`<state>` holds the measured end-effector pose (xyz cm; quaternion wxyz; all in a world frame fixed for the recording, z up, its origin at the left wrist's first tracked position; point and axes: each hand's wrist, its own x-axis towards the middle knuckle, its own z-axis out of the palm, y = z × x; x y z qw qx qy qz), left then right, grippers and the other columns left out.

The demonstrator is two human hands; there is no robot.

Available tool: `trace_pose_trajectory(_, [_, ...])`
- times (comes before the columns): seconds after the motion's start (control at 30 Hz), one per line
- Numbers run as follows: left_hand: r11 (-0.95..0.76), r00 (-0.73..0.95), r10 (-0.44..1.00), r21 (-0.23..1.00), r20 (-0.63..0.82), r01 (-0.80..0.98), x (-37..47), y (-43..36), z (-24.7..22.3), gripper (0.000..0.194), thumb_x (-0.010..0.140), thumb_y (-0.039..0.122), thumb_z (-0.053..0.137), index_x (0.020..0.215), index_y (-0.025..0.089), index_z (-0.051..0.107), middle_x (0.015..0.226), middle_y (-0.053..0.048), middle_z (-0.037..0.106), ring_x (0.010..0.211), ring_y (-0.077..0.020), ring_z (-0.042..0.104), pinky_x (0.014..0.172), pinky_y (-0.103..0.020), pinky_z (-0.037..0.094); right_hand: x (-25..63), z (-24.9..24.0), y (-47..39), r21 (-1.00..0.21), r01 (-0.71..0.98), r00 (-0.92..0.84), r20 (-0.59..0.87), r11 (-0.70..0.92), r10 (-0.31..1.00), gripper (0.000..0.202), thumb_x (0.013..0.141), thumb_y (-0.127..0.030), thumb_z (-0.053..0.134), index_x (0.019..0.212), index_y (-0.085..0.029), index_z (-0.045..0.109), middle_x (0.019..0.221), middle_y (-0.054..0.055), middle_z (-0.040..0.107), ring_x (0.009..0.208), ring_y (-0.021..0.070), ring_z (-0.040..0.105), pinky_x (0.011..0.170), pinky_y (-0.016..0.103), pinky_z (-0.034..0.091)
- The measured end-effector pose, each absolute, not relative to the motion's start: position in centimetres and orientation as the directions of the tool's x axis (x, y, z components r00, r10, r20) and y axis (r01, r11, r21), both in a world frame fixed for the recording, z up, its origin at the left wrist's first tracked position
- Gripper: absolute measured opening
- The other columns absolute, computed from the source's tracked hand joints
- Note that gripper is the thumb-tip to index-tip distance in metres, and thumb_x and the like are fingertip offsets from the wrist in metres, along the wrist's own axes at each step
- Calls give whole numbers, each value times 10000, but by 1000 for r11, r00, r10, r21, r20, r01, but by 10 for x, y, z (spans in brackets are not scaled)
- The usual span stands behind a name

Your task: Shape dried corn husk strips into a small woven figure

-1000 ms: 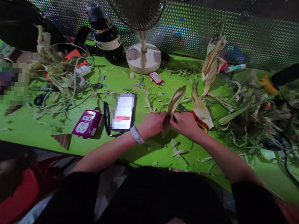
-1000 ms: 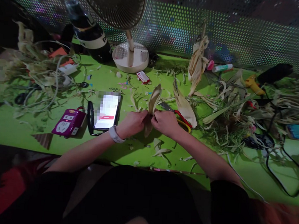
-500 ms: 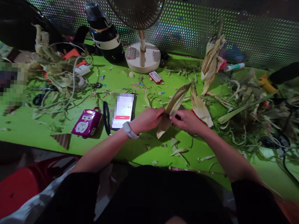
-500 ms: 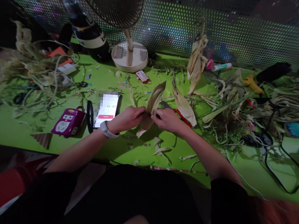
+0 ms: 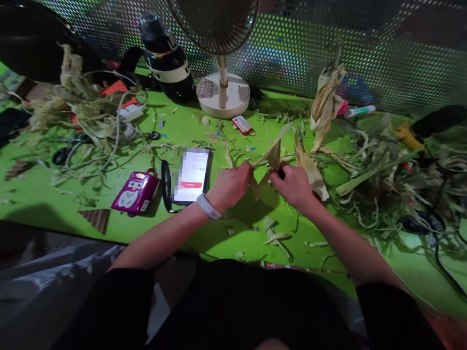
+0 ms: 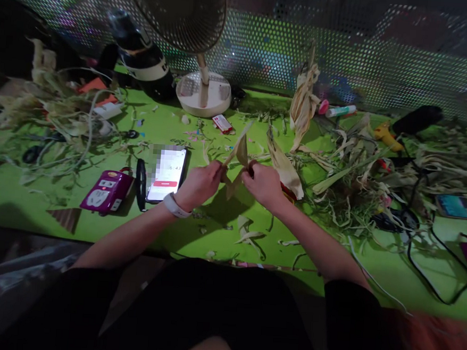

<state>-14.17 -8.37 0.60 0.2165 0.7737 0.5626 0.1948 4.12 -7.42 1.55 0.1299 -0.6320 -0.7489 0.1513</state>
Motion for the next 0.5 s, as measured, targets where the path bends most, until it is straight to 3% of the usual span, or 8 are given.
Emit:
trace_pose_trajectory(0.1, [-168, 261, 964, 888, 56, 429, -147, -75, 11, 202, 904, 333, 499, 937, 149, 575, 841, -68, 688, 750, -154, 636, 685, -261, 465, 47, 18, -70, -570, 803, -164, 73, 176, 984, 240, 812, -315, 499, 835, -146, 668, 709, 67, 686, 610, 182, 595, 597, 283, 401])
trace_pose_trajectory(0.17, [-36, 275, 962, 994, 7, 99, -147, -74, 14, 229, 852, 379, 580, 918, 159, 576, 877, -46, 687, 817, -137, 638, 755, -261, 488, 48, 17, -69, -652, 738, -183, 57, 175, 982, 225, 804, -316, 509, 786, -151, 661, 685, 59, 675, 590, 173, 587, 585, 277, 410])
trace_pose_trajectory(0.23, [127, 275, 958, 977, -77, -170, -148, -75, 18, 234, 814, 386, 631, 883, 171, 571, 795, -7, 661, 751, -105, 628, 753, -252, 498, 52, 16, -66, -690, 707, -180, 36, 154, 983, 206, 796, -309, 524, 770, -154, 657, 673, 54, 669, 579, 170, 585, 572, 276, 417])
trace_pose_trajectory(0.3, [285, 324, 929, 902, -178, -323, -152, -76, 24, 201, 816, 367, 636, 854, 180, 572, 619, 48, 564, 552, -61, 546, 637, -219, 484, 61, 18, -61, -711, 694, -76, 81, 111, 994, 181, 790, -305, 537, 755, -161, 640, 666, 49, 659, 567, 163, 576, 555, 273, 423])
trace_pose_trajectory(0.4, [423, 449, 861, 826, -238, -373, -161, -74, 31, 168, 878, 339, 560, 839, 183, 606, 434, 101, 327, 329, -27, 254, 408, -173, 319, 83, 25, -49, -817, 574, 126, 146, 48, 981, 225, 792, -372, 561, 668, -184, 555, 587, 18, 598, 466, 116, 510, 479, 247, 407])
trace_pose_trajectory(0.5, [431, 416, 872, 809, -258, -400, -166, -70, 36, 168, 859, 297, 591, 788, 150, 632, 411, 86, 349, 332, -30, 288, 376, -162, 302, 109, 34, -37, -900, 436, 99, 42, -5, 994, 286, 721, -419, 649, 606, -200, 505, 513, -15, 541, 391, 87, 448, 423, 234, 385])
